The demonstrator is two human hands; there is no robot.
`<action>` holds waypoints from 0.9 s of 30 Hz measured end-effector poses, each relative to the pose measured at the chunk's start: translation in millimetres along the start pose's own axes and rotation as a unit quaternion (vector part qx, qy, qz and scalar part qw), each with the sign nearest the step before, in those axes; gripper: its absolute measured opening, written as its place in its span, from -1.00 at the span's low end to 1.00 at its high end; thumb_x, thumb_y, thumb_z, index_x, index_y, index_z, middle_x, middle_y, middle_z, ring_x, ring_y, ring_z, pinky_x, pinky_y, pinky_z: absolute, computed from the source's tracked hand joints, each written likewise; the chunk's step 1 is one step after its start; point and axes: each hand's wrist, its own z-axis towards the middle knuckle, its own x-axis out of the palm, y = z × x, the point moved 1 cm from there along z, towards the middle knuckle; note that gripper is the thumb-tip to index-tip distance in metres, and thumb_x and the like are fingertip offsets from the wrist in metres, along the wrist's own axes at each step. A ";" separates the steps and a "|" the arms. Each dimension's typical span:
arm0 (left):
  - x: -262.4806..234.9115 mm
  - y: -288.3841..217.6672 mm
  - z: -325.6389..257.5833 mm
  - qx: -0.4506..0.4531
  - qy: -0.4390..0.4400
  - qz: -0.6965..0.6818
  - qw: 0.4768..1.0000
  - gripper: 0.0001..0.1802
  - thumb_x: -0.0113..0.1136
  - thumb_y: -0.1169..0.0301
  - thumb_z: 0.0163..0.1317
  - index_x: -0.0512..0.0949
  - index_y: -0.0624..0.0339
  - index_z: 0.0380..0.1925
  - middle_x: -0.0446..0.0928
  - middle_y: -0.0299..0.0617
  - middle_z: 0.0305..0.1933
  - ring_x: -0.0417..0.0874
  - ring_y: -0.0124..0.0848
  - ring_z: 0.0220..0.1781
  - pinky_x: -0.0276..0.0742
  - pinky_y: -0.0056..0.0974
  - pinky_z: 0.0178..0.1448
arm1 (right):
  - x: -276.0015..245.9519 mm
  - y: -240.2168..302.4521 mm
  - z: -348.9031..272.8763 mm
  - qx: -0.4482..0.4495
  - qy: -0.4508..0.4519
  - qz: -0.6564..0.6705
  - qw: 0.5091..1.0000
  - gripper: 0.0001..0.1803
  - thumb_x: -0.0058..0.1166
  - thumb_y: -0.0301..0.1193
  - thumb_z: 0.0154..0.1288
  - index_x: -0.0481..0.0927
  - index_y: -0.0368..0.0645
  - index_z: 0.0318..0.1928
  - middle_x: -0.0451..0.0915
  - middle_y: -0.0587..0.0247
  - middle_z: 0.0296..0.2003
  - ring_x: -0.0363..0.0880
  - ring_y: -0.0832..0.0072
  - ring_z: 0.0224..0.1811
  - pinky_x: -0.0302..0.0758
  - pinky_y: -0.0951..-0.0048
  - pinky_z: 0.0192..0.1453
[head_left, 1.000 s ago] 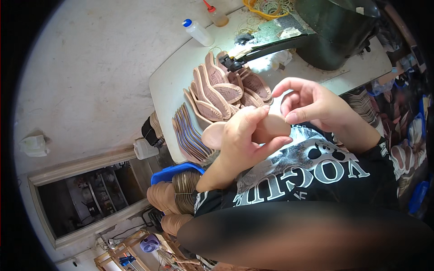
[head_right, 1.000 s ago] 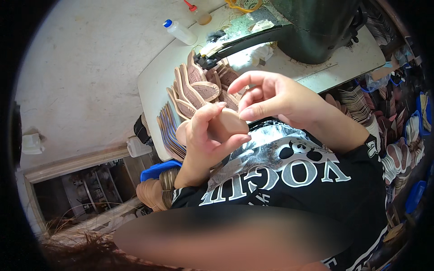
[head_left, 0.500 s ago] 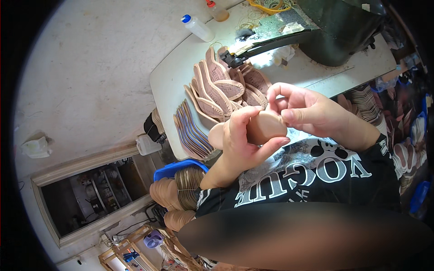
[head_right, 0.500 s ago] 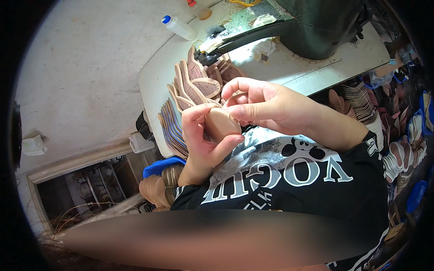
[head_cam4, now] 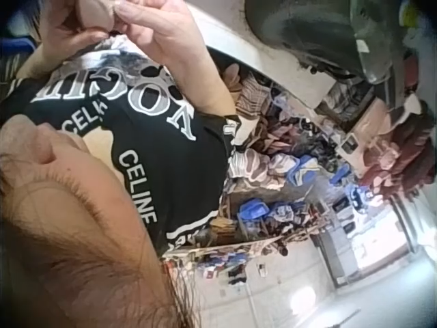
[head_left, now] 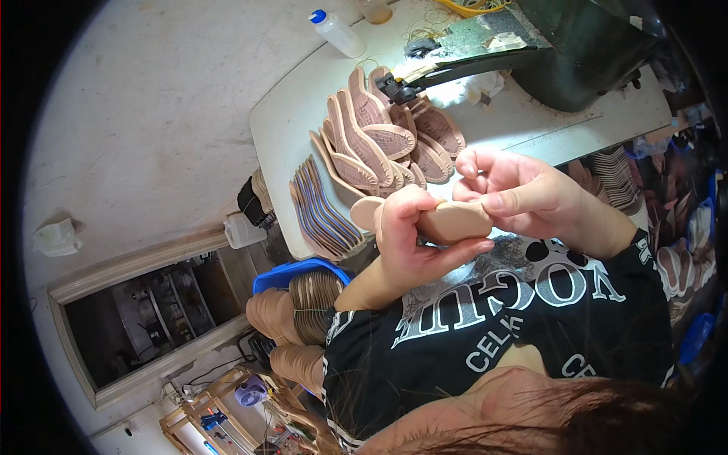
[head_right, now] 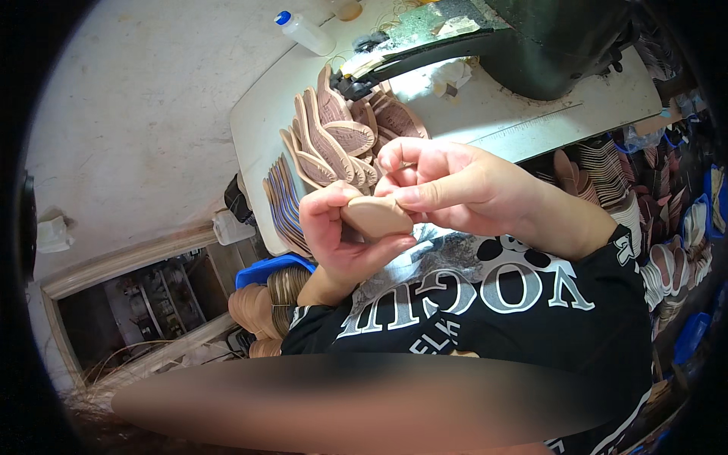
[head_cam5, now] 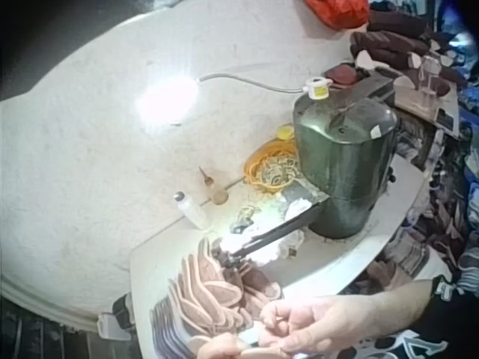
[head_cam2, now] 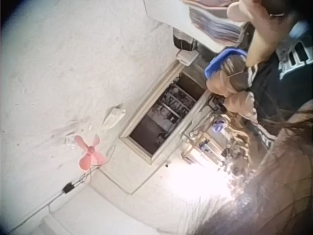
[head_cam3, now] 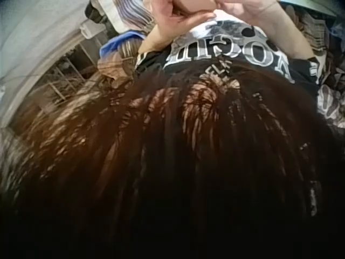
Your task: Applying adhesive and manually assembling components of shoe insoles at a manufacturing station.
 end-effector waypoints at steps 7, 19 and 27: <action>7.3 -4.6 20.5 0.028 -0.068 0.016 0.997 -0.28 0.62 0.24 -0.23 0.39 0.17 -0.09 0.43 -0.17 -0.38 0.54 -0.39 -0.46 0.44 -0.34 -0.38 | 4.1 3.4 -2.7 0.094 -0.038 0.009 0.995 -0.59 0.20 -0.49 0.20 0.32 -0.11 0.00 0.52 0.27 -0.13 0.51 0.50 -0.04 0.42 0.46 0.06; 2.6 -1.0 21.8 0.079 -0.054 0.088 0.992 -0.35 0.53 0.27 -0.12 0.39 0.01 -0.01 0.47 -0.14 -0.28 0.58 -0.34 -0.51 0.50 -0.33 -0.50 | 23.9 -4.6 2.4 -0.069 -0.104 -0.103 0.987 -0.56 0.22 -0.42 0.25 0.31 -0.15 0.05 0.51 0.33 -0.23 0.49 0.61 -0.13 0.45 0.61 -0.09; 6.5 -0.9 22.8 0.065 -0.077 -0.015 0.995 -0.45 0.52 0.26 -0.11 0.47 0.06 -0.11 0.47 -0.19 -0.35 0.58 -0.41 -0.49 0.50 -0.35 -0.47 | 24.0 3.0 6.2 -0.036 -0.056 -0.176 0.982 -0.58 0.19 -0.45 0.27 0.32 -0.20 0.05 0.51 0.30 -0.22 0.47 0.63 -0.14 0.40 0.62 -0.06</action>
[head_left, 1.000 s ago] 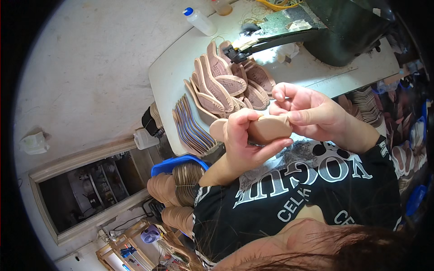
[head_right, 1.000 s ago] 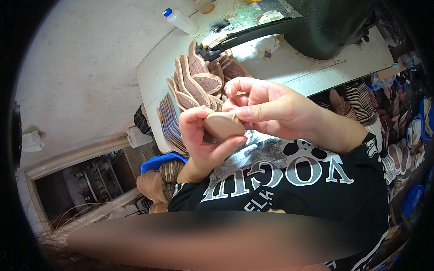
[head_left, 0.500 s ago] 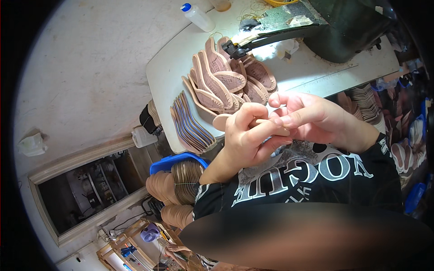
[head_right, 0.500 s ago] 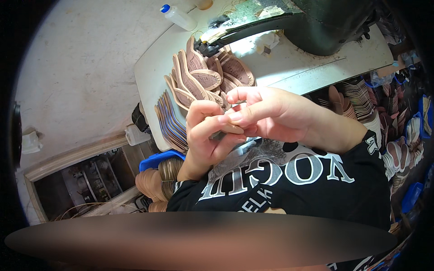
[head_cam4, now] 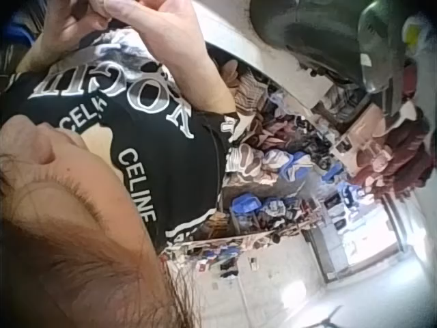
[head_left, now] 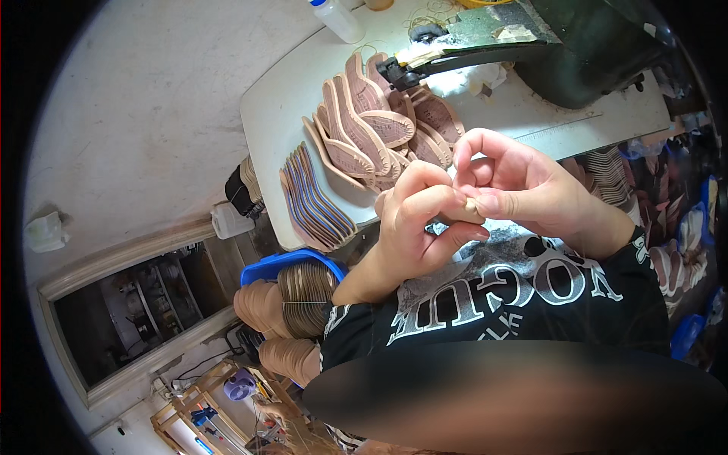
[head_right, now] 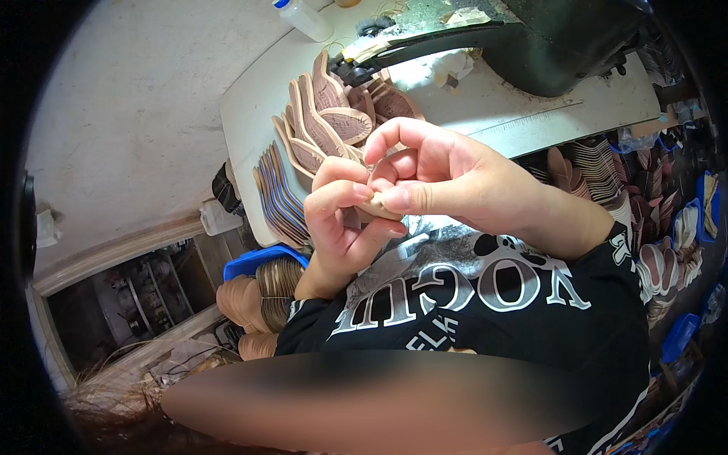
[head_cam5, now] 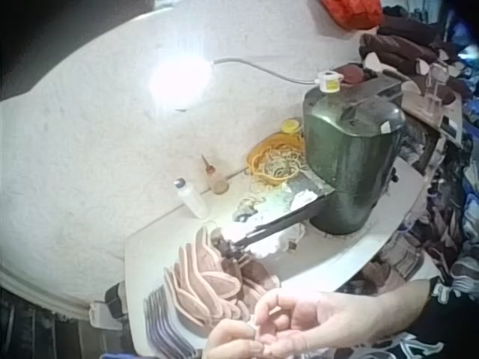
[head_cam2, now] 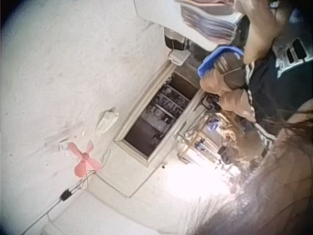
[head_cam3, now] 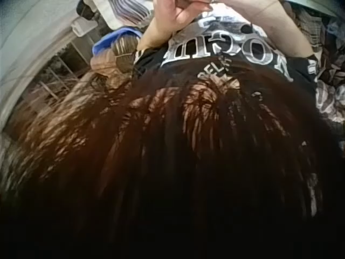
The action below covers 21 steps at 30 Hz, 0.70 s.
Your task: Applying adhesive and manually assembling components of shoe insoles at a manufacturing station.
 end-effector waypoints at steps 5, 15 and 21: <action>-4.3 -3.2 -6.6 -0.002 0.020 0.000 1.000 -0.54 0.53 0.28 -0.15 0.55 0.06 -0.22 0.45 -0.22 -0.38 0.53 -0.43 -0.52 0.43 -0.38 -0.51 | -5.3 -0.3 -1.2 0.072 0.016 -0.006 0.997 -0.65 0.15 -0.52 0.25 0.33 -0.22 -0.01 0.56 0.24 -0.23 0.52 0.60 -0.15 0.42 0.60 -0.07; -6.7 -5.1 -16.4 -0.043 0.047 0.009 0.998 -0.57 0.51 0.27 -0.13 0.60 0.04 -0.22 0.43 -0.26 -0.36 0.52 -0.42 -0.49 0.41 -0.34 -0.41 | -7.5 -0.2 3.9 0.172 -0.024 0.053 0.983 -0.59 0.17 -0.56 0.18 0.27 -0.15 -0.04 0.55 0.24 -0.27 0.53 0.56 -0.22 0.44 0.56 -0.13; -6.2 0.1 -11.0 -0.030 0.011 -0.047 0.998 -0.59 0.48 0.32 -0.04 0.48 0.07 -0.22 0.44 -0.24 -0.36 0.49 -0.42 -0.43 0.40 -0.37 -0.37 | -1.8 -10.3 5.2 0.042 -0.018 0.010 0.999 -0.46 0.25 -0.48 0.20 0.23 -0.15 0.10 0.51 0.28 -0.29 0.49 0.60 -0.24 0.44 0.57 -0.19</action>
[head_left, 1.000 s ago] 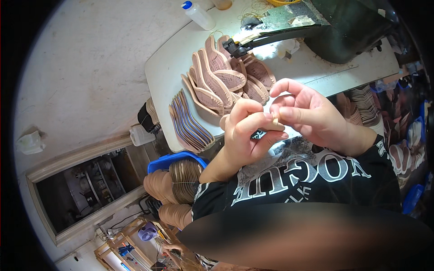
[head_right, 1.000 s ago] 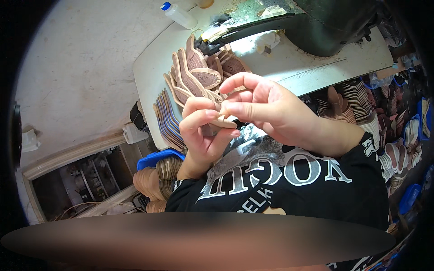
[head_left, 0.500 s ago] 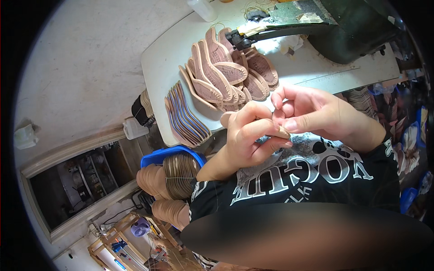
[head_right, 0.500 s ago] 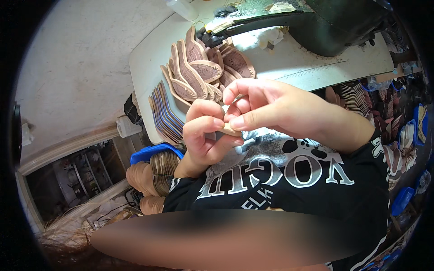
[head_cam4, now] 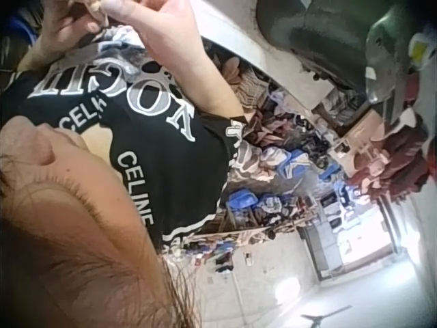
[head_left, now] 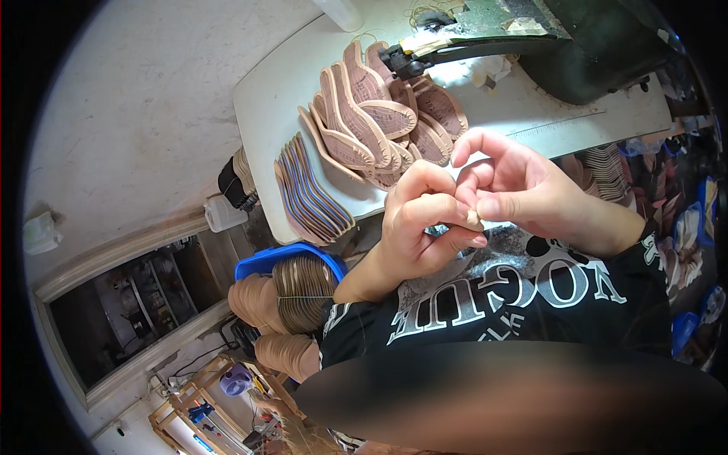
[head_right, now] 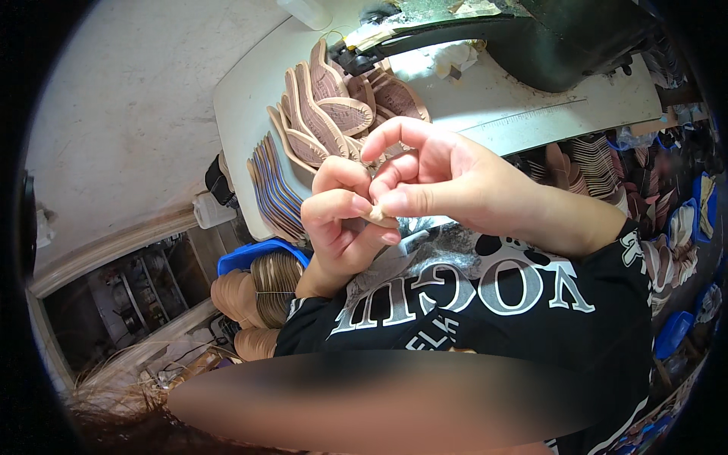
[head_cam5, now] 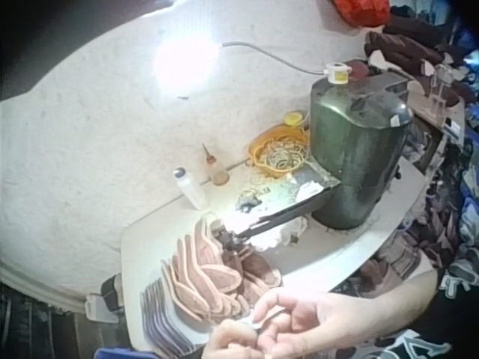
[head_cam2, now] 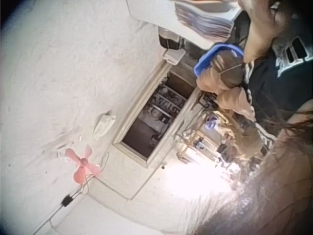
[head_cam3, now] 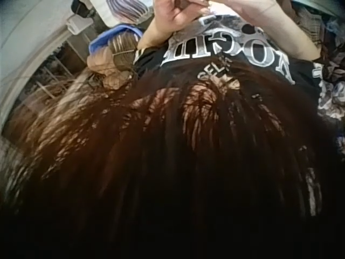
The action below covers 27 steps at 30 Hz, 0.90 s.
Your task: Applying adhesive and manually assembling components of shoe insoles at a manufacturing station.
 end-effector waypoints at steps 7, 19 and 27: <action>4.6 7.4 -1.6 -0.009 0.001 -0.082 0.997 -0.51 0.47 0.38 -0.01 0.40 0.10 -0.12 0.45 -0.22 -0.35 0.49 -0.39 -0.33 0.43 -0.35 -0.28 | 1.1 0.3 -0.7 -0.122 0.051 -0.063 0.989 -0.48 0.15 -0.56 0.27 0.20 -0.22 0.16 0.48 0.22 -0.27 0.52 0.56 -0.22 0.45 0.58 -0.13; 4.4 0.4 2.6 -0.002 -0.006 0.022 1.000 -0.57 0.51 0.34 -0.12 0.54 0.05 -0.21 0.45 -0.23 -0.35 0.53 -0.41 -0.48 0.43 -0.34 -0.42 | -10.5 5.2 1.8 0.126 0.022 0.071 0.989 -0.53 0.28 -0.51 0.11 0.31 -0.18 -0.02 0.51 0.29 -0.29 0.50 0.57 -0.23 0.43 0.57 -0.15; 3.8 1.3 0.9 -0.014 0.012 0.006 1.000 -0.58 0.51 0.38 -0.14 0.56 0.08 -0.22 0.43 -0.23 -0.32 0.58 -0.39 -0.40 0.50 -0.34 -0.31 | -17.6 -12.6 5.3 0.145 0.043 0.107 0.983 -0.61 0.32 -0.42 0.13 0.42 -0.19 -0.09 0.47 0.44 -0.27 0.43 0.68 -0.22 0.33 0.61 -0.05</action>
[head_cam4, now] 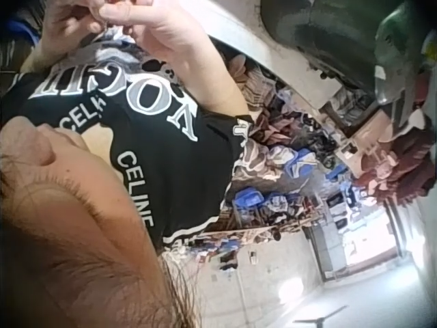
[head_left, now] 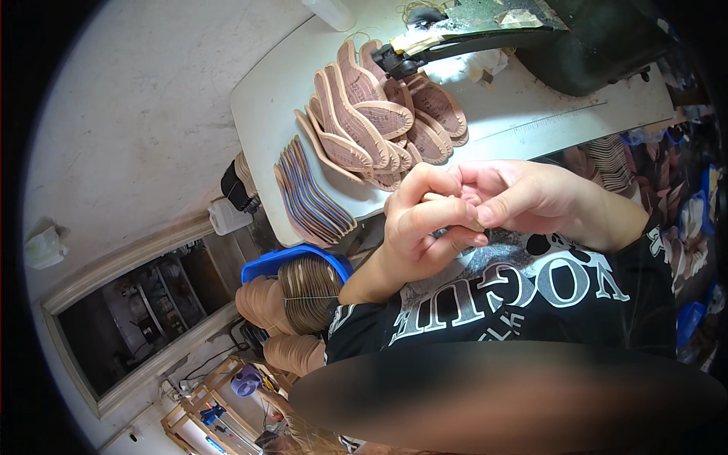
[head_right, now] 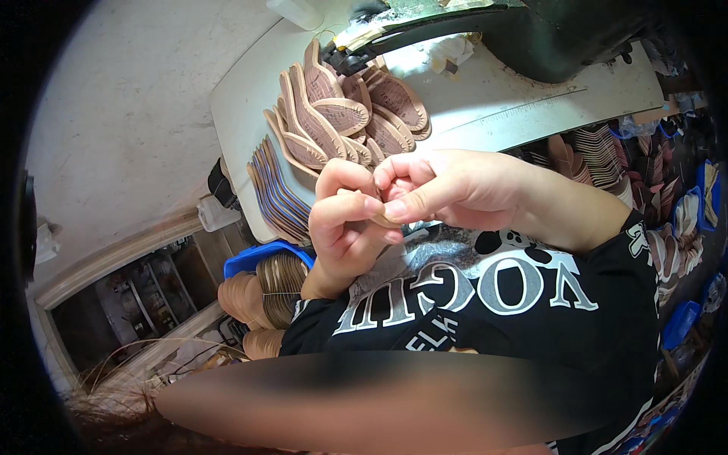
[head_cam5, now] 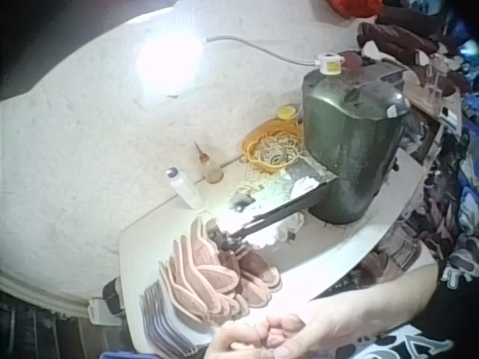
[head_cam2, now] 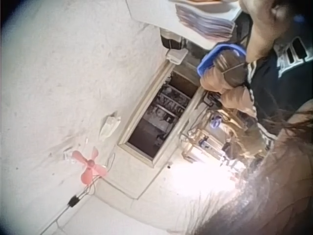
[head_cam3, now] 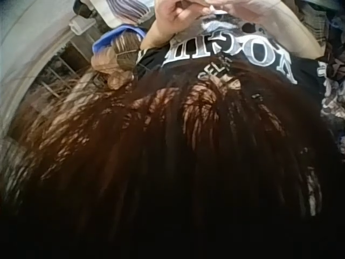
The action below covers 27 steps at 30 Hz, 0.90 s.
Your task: Applying adhesive and manually assembling components of shoe insoles at a manufacturing station.
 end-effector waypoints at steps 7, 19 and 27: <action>-6.3 7.8 -1.0 -0.080 0.038 -0.029 0.996 -0.50 0.43 0.51 -0.02 0.40 0.19 -0.09 0.48 -0.17 -0.25 0.49 -0.34 -0.30 0.43 -0.28 -0.21 | -18.2 4.0 -3.7 -0.046 -0.052 -0.070 0.995 -0.76 0.23 -0.36 0.22 0.52 -0.13 -0.14 0.51 0.44 -0.26 0.46 0.71 -0.19 0.34 0.66 -0.09; 11.0 3.5 7.8 -0.143 -0.015 0.202 0.969 -0.54 0.41 0.44 0.01 0.38 0.21 -0.13 0.54 -0.04 -0.32 0.64 -0.08 -0.35 0.54 -0.17 -0.30 | 21.0 17.1 -23.1 -0.407 -0.266 -0.644 0.590 -0.62 0.30 -0.60 0.02 0.55 -0.21 -0.09 0.63 0.21 -0.40 0.64 0.42 -0.34 0.52 0.46 -0.23; 17.4 0.1 8.2 -0.152 -0.025 0.214 0.965 -0.54 0.42 0.40 0.04 0.35 0.23 -0.15 0.53 -0.06 -0.36 0.64 -0.09 -0.41 0.52 -0.16 -0.35 | 14.2 22.1 -22.3 -0.362 -0.276 -0.590 0.667 -0.66 0.25 -0.53 0.11 0.53 -0.21 -0.07 0.65 0.22 -0.40 0.64 0.48 -0.34 0.48 0.52 -0.20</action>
